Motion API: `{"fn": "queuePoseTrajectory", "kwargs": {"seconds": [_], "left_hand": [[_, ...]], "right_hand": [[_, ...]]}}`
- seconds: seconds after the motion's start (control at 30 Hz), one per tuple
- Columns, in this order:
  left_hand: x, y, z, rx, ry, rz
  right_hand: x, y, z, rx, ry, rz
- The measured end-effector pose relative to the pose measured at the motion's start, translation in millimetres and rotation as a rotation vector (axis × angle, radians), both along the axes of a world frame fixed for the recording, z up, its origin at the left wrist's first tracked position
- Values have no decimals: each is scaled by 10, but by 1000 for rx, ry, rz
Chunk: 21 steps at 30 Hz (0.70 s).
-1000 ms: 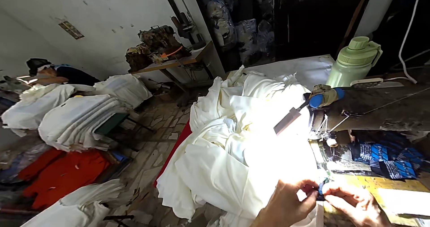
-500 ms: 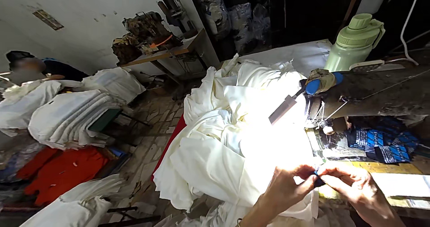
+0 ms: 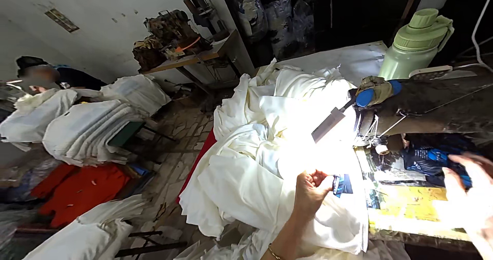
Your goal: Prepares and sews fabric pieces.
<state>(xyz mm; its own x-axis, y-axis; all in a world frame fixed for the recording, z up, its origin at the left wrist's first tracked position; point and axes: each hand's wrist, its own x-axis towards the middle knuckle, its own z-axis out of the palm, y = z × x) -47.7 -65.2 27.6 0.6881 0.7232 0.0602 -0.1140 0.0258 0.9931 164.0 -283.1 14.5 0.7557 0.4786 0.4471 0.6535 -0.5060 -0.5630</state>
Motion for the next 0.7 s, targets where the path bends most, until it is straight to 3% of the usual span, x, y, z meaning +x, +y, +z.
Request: {"fn": "queuePoseTrajectory", "kwargs": {"seconds": [0.1, 0.3, 0.57, 0.7], "left_hand": [[58, -62, 13, -92, -50, 25], [64, -188, 36, 67, -84, 65], [79, -259, -1, 125, -142, 85], [8, -234, 29, 191, -66, -44]], "right_hand": [[-261, 170, 156, 53, -7, 96], [-1147, 705, 129, 471, 517, 441], [-1180, 862, 136, 686, 618, 383], [-1144, 853, 114, 710, 688, 362]]}}
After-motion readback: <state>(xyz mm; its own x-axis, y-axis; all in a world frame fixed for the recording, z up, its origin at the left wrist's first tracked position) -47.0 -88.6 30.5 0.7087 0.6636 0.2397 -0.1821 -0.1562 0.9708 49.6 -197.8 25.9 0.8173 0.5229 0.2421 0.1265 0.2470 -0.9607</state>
